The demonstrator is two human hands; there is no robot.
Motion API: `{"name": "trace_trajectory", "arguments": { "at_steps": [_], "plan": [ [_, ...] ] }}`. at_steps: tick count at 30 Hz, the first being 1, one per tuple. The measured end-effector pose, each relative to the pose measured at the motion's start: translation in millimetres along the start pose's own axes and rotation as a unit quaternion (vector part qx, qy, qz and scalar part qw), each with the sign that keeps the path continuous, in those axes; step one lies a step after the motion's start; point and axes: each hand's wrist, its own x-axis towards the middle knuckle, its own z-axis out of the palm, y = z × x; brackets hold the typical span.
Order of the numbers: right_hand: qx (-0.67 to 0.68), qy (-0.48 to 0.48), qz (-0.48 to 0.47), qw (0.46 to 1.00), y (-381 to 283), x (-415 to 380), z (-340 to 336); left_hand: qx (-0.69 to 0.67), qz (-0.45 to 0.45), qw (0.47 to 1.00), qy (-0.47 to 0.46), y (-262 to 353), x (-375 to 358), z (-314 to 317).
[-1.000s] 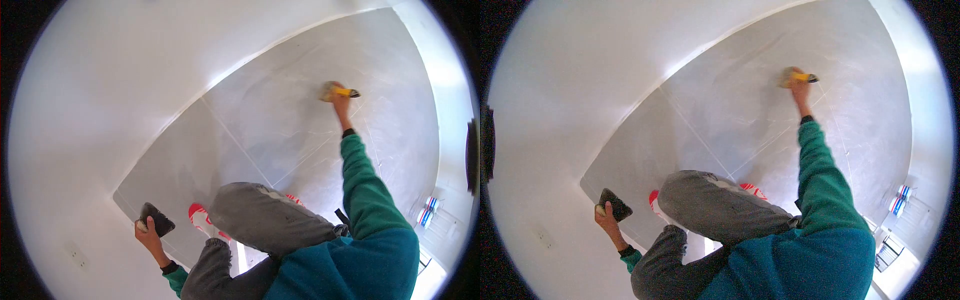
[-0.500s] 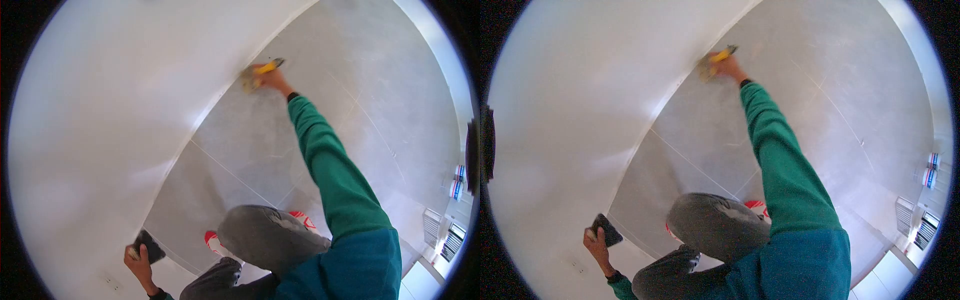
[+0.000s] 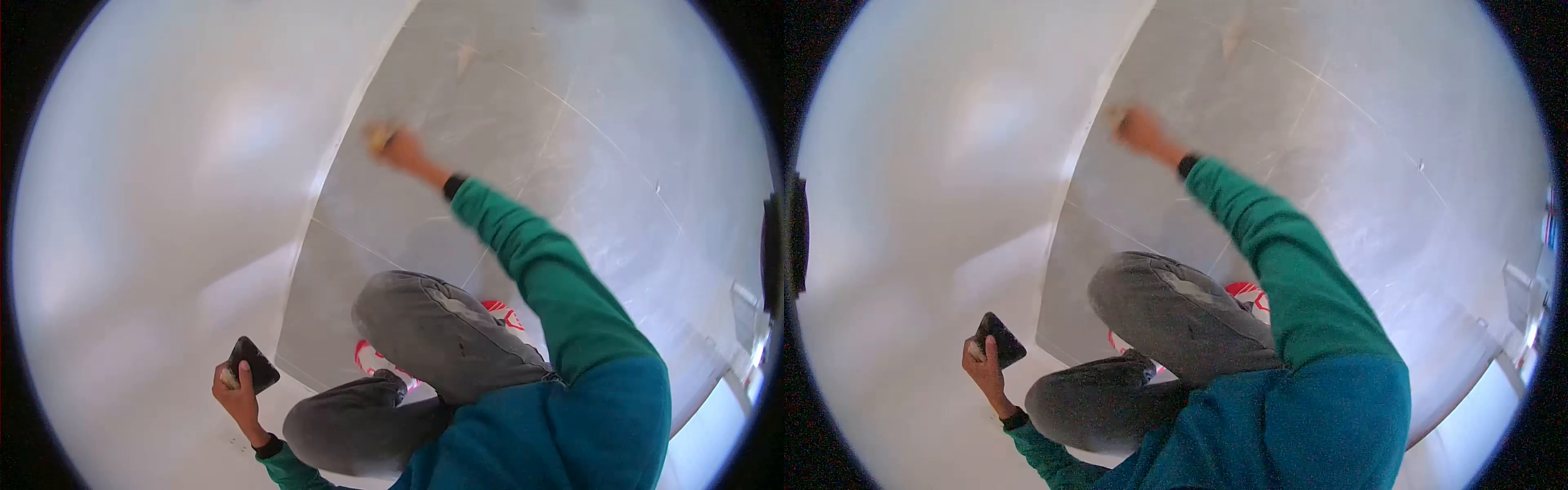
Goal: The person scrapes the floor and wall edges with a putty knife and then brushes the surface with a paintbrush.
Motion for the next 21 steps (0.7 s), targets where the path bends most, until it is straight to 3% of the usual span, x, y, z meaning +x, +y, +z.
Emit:
{"name": "trace_trajectory", "arguments": {
  "at_steps": [1,2,4,5,7,8,9,10,11,12,13,14,15,16,18,19,21],
  "plan": [
    [0.058,-0.074,-0.030,0.995,-17.5,-44.8,48.3,0.002,0.017,1.000,-0.004,9.1,4.2,-1.2],
    [0.212,-0.272,0.166,0.924,-78.7,-56.0,21.6,0.031,0.056,0.998,-0.004,13.6,15.5,4.0],
    [0.213,-0.358,0.221,0.882,-108.8,-65.7,13.5,0.014,0.106,0.994,-0.014,19.9,34.5,27.3],
    [0.174,-0.341,0.225,0.896,-69.6,-90.9,9.3,-0.020,0.141,0.989,-0.049,17.0,46.0,43.3],
    [0.155,-0.149,0.164,0.963,9.9,-98.8,-18.6,-0.035,0.081,0.993,-0.084,-8.4,56.6,56.2],
    [0.166,-0.089,0.159,0.969,27.4,-84.5,-82.6,-0.051,0.086,0.991,-0.092,-14.6,61.1,66.0],
    [0.126,-0.034,0.249,0.960,50.1,-80.2,-130.4,-0.074,0.061,0.991,-0.096,-19.1,66.7,82.2],
    [-0.065,-0.034,0.196,0.978,73.3,-68.9,-181.0,-0.099,0.038,0.989,-0.101,-26.2,72.8,99.4],
    [-0.067,0.008,0.284,0.957,84.4,-65.5,-225.4,-0.102,0.034,0.986,-0.129,-36.9,82.2,116.8],
    [-0.279,0.021,0.256,0.925,85.5,-55.2,-266.1,-0.126,0.048,0.981,-0.138,-41.7,90.8,135.0],
    [-0.348,0.038,0.303,0.886,88.3,-51.2,-288.4,-0.144,0.059,0.973,-0.170,-45.2,98.7,162.6],
    [-0.336,0.009,0.374,0.864,93.7,-55.2,-301.9,-0.166,0.075,0.963,-0.196,-31.9,109.9,193.8],
    [-0.308,-0.065,0.289,0.904,93.0,-61.2,-304.2,-0.268,0.016,0.930,-0.252,-19.1,124.2,218.3],
    [-0.116,-0.017,0.307,0.944,99.5,-84.0,-282.2,-0.290,0.034,0.923,-0.252,-0.7,136.2,242.1],
    [0.094,-0.074,0.256,0.959,52.9,-126.6,-213.9,-0.268,0.201,0.903,-0.268,41.3,158.9,279.5],
    [0.199,-0.108,0.241,0.944,28.3,-146.8,-180.2,-0.274,0.230,0.895,-0.266,69.4,165.9,290.1],
    [0.174,-0.331,0.289,0.881,-15.5,-173.5,-142.5,-0.258,0.289,0.881,-0.272,116.3,176.9,303.9]
  ]
}}
